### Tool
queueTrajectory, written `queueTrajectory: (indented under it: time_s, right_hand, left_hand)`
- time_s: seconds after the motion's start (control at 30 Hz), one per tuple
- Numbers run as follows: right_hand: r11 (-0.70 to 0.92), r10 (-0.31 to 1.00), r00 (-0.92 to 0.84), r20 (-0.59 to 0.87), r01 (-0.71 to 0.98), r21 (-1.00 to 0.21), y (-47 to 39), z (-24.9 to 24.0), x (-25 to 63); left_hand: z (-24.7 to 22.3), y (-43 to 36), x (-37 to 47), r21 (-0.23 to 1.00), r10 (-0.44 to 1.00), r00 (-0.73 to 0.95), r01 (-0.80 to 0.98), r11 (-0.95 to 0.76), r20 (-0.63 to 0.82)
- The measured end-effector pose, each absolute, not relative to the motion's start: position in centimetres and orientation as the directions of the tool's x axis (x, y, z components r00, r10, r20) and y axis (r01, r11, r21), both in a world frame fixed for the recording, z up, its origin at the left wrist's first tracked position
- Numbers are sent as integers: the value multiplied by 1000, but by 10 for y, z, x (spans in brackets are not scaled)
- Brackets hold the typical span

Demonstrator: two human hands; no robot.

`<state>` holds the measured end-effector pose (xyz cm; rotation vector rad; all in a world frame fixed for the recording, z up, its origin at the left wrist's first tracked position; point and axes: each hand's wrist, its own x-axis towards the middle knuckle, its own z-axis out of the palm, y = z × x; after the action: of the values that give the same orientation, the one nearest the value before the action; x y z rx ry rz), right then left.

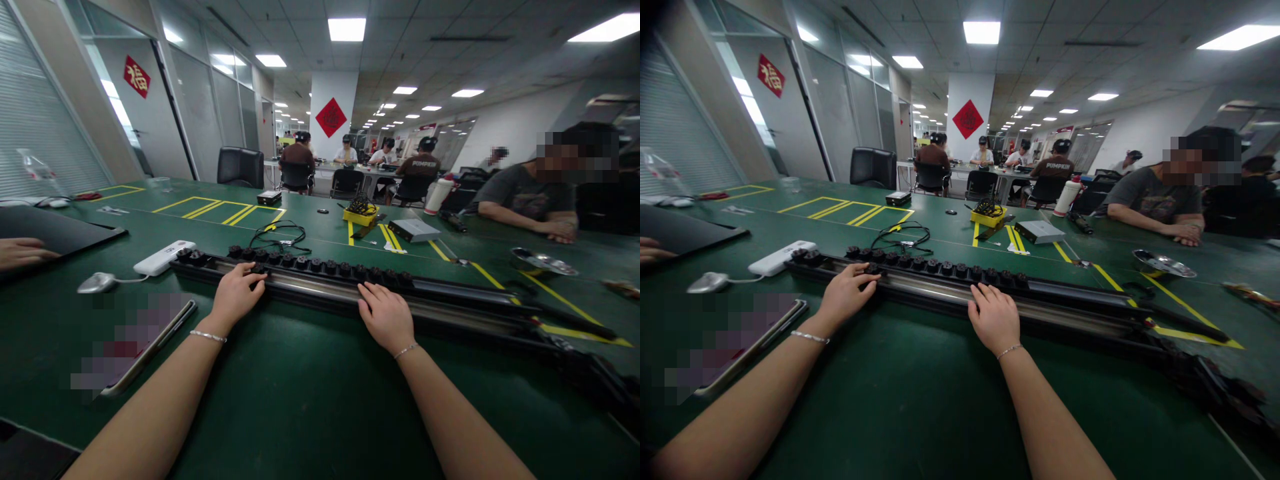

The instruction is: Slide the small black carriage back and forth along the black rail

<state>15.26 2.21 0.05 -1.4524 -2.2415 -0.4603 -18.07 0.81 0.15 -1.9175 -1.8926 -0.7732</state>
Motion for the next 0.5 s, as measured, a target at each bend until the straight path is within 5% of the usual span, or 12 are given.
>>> queueTrajectory:
  time_s: [0.5]
  right_hand:
    - [396, 763, -359, 538, 917, 51, 22, 0, 153]
  left_hand:
    - [4, 6, -180, 236, 818, -76, 969, -74, 570]
